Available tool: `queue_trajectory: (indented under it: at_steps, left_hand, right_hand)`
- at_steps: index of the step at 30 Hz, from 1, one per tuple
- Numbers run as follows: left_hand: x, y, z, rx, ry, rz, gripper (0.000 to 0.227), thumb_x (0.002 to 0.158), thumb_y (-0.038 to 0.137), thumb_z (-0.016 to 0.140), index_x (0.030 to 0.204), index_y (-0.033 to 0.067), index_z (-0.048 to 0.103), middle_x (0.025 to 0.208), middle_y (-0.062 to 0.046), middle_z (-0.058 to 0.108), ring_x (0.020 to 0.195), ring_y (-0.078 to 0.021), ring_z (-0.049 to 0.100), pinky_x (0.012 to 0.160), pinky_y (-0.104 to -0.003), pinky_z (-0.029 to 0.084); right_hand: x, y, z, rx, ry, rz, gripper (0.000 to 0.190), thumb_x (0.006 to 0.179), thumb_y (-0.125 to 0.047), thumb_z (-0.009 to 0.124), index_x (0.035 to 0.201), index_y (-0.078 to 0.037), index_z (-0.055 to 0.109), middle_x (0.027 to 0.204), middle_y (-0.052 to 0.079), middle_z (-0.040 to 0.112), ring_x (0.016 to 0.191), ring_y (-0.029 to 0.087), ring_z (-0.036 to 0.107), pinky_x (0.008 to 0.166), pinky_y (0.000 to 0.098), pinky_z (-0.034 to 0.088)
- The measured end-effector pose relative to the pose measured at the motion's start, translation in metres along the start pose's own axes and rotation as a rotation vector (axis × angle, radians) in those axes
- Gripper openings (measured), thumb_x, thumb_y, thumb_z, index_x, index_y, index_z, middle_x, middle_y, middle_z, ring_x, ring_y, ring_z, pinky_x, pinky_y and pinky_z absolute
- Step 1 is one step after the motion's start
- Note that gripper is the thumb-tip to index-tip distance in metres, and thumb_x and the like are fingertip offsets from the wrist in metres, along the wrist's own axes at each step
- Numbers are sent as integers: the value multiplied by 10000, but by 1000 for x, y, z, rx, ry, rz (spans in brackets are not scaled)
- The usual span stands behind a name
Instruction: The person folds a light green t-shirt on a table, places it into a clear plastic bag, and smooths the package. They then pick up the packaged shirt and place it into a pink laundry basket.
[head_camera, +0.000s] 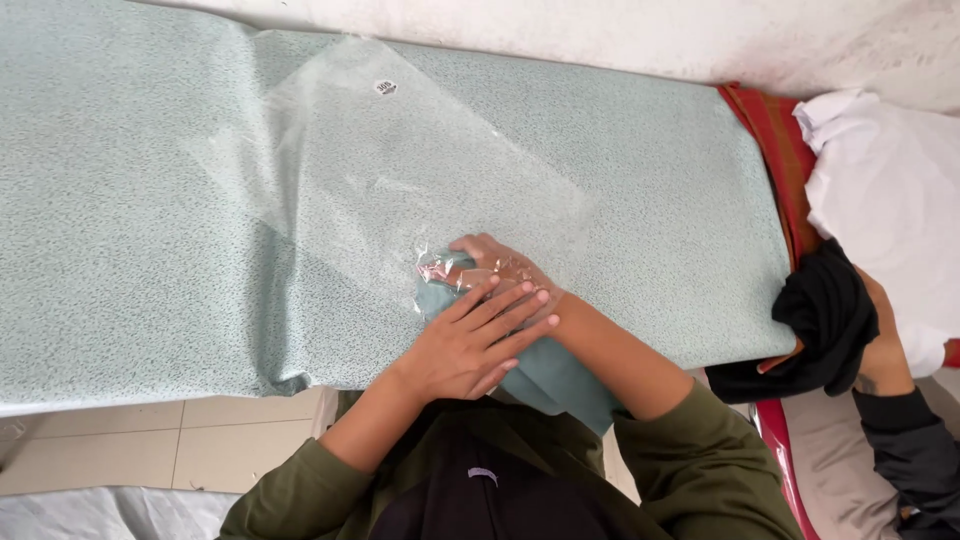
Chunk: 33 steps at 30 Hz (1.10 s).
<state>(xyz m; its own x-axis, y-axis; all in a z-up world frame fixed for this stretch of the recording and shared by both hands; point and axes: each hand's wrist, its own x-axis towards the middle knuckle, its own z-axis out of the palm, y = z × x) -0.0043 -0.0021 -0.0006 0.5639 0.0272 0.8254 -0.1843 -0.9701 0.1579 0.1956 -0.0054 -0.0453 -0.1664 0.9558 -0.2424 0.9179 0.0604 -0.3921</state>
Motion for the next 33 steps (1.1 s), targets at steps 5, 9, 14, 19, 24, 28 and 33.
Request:
queue_trajectory:
  at_steps: [5,9,14,19,24,28,33]
  left_hand:
    - [-6,0,-1,40,-26,-41,522,1096,285,249,1515,128,518,1579,-149,484,1458,-316,472,1223,-549,299]
    - [-29,2,-25,273,-188,-235,676,1012,546,426,1593,201,400,1636,-153,384,1511,-346,371,1231,-638,201]
    - [-71,-1,-40,360,-280,-457,812,957,632,501,1631,217,320,1670,-169,306,1545,-384,273,1220,-651,188]
    - [-90,-8,-40,384,-364,-485,667,1039,479,446,1635,218,302,1686,-156,260,1558,-381,218,1232,-625,178]
    - [-91,-9,-40,389,-475,-467,633,1040,310,390,1646,198,245,1712,-110,211,1572,-365,180,1246,-632,115]
    - [-91,-8,-38,414,-429,-472,624,1038,259,374,1647,195,253,1717,-70,220,1565,-347,214,1246,-603,157]
    - [-90,-6,-38,450,-302,-455,586,1052,262,357,1632,205,308,1690,-77,306,1537,-354,308,1233,-587,234]
  right_hand:
    - [26,-50,-17,-70,136,-95,813,906,-675,590,1569,-254,380,1400,121,462,1264,291,503,1065,367,439]
    - [11,-20,12,35,195,-68,1036,890,-749,524,1680,-199,141,1579,214,373,1432,441,395,1212,506,285]
    - [-47,-62,-20,-178,149,-132,830,909,-593,576,1628,-284,296,1680,196,202,1512,474,239,1203,608,257]
    - [-35,-54,-6,-131,182,-211,624,1009,-453,446,1602,-269,382,1685,218,200,1512,533,208,1159,655,307]
    - [1,-51,0,-131,353,-336,601,1037,-362,368,1615,-198,388,1694,184,227,1491,484,324,1166,560,404]
    - [29,-49,1,-202,370,-415,615,1063,-367,295,1630,-131,325,1674,273,228,1508,500,294,1210,553,361]
    - [58,-77,-18,-74,275,-177,647,1062,-204,542,1649,-284,284,1717,175,179,1556,429,231,1204,610,330]
